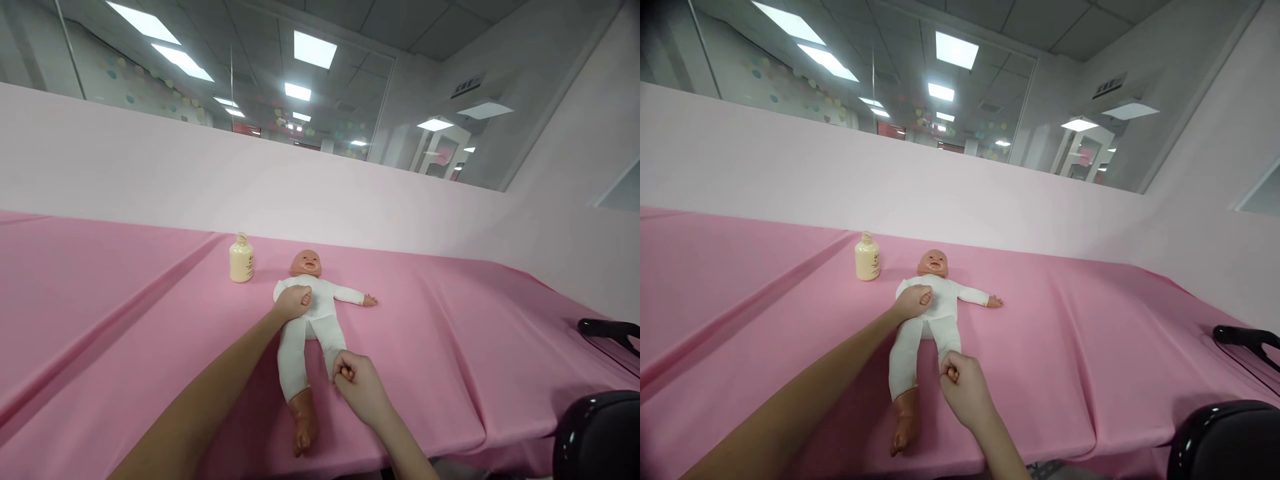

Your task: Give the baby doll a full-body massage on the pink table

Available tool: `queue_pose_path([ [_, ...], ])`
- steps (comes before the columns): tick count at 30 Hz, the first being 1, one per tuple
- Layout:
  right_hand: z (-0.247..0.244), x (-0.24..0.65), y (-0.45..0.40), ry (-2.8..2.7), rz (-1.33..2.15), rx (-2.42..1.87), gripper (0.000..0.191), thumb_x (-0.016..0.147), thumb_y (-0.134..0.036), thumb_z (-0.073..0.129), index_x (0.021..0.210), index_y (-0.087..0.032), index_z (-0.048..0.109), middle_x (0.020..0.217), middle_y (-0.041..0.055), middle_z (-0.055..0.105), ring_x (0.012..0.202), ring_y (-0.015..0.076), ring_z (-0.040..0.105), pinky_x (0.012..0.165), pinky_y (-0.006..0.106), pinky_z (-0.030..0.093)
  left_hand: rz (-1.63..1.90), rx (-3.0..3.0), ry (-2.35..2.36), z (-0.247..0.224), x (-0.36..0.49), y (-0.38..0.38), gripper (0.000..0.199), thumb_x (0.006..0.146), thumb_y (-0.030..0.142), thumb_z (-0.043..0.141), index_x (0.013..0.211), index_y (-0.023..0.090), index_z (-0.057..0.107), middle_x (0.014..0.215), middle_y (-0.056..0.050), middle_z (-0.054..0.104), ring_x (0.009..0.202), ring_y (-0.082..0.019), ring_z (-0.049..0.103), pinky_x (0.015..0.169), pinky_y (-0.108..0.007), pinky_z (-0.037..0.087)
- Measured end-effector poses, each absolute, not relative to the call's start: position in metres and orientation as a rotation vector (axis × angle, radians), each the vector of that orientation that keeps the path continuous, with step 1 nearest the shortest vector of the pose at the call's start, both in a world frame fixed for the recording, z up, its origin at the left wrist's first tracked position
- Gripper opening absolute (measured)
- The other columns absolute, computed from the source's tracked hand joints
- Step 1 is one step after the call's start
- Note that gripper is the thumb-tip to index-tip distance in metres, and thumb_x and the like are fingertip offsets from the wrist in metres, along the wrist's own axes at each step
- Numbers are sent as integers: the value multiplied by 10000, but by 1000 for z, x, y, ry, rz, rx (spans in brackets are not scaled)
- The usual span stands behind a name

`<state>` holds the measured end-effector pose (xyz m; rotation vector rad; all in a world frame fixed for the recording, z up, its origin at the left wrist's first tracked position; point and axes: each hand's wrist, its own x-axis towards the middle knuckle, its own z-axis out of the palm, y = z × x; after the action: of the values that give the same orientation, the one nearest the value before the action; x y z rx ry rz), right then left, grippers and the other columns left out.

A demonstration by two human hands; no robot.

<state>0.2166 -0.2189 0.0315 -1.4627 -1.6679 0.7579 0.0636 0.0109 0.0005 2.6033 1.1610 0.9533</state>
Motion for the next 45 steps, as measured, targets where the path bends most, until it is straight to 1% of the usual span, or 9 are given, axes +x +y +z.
queue_pose_path([
  [6, 32, 222, -215, -1542, 872, -1447, 144, 612, -84, 392, 610, -183, 498, 515, -52, 429, 486, 90, 367, 468, 211, 259, 1147, 2346, 1395, -9, 24, 28, 204, 814, 274, 449, 643, 200, 364, 583, 23, 427, 566, -138, 399, 551, -266, 251],
  [12, 32, 216, -221, -1553, 791, -1493, 130, 620, -86, 412, 597, -178, 500, 510, -51, 429, 488, 84, 345, 477, 213, 250, 1225, 2150, 1527, -19, 1, 39, 187, 848, 306, 408, 690, 206, 421, 603, 25, 449, 574, -137, 427, 540, -250, 271],
  [20, 56, 215, -213, -1321, 1002, -1214, 94, 615, -109, 450, 619, -182, 508, 532, -29, 523, 463, 89, 390, 447, 212, 286, 1226, 2317, 1328, 18, 23, 22, 191, 837, 322, 452, 691, 201, 473, 638, 21, 504, 601, -134, 454, 564, -254, 292],
  [25, 78, 209, -186, -1260, 919, -1003, 67, 633, -124, 490, 634, -177, 532, 594, -7, 586, 504, 99, 438, 466, 217, 334, 942, 2796, 1026, 21, 51, 3, 132, 790, 235, 480, 665, 193, 482, 659, -14, 555, 655, -169, 495, 568, -290, 254],
  [28, 64, 203, -162, -1309, 917, -1066, 71, 622, -127, 463, 615, -177, 514, 546, -33, 548, 446, 74, 385, 440, 201, 291, 772, 2962, 941, 13, 60, -5, 75, 719, 155, 495, 656, 191, 476, 649, -26, 567, 658, -186, 506, 548, -306, 213],
  [33, 41, 198, -144, -1406, 792, -1207, 89, 611, -128, 443, 610, -176, 517, 501, -54, 498, 453, 71, 367, 452, 193, 282, 766, 2937, 943, 10, 59, -6, 87, 696, 144, 504, 641, 194, 458, 619, -26, 542, 644, -188, 493, 540, -306, 205],
  [38, 60, 200, -169, -1352, 950, -1195, 74, 608, -143, 434, 625, -192, 488, 491, -72, 439, 421, 72, 342, 430, 202, 255, 1011, 2607, 1074, 17, 50, 8, 124, 753, 229, 510, 644, 195, 463, 636, -7, 524, 612, -156, 456, 565, -282, 273],
  [42, 77, 204, -201, -1483, 1021, -1330, 136, 618, -128, 407, 669, -197, 512, 569, -53, 480, 463, 83, 367, 447, 210, 248, 1581, 1648, 1197, 22, 23, 31, 157, 717, 299, 555, 639, 200, 462, 604, 22, 478, 584, -134, 434, 555, -248, 333],
  [45, 73, 207, -216, -1674, 894, -1494, 139, 623, -105, 417, 647, -194, 521, 571, -49, 442, 517, 92, 363, 477, 211, 254, 1726, 1315, 1222, 15, -7, 44, 173, 702, 319, 532, 619, 206, 433, 588, 24, 451, 581, -134, 439, 543, -239, 363],
])
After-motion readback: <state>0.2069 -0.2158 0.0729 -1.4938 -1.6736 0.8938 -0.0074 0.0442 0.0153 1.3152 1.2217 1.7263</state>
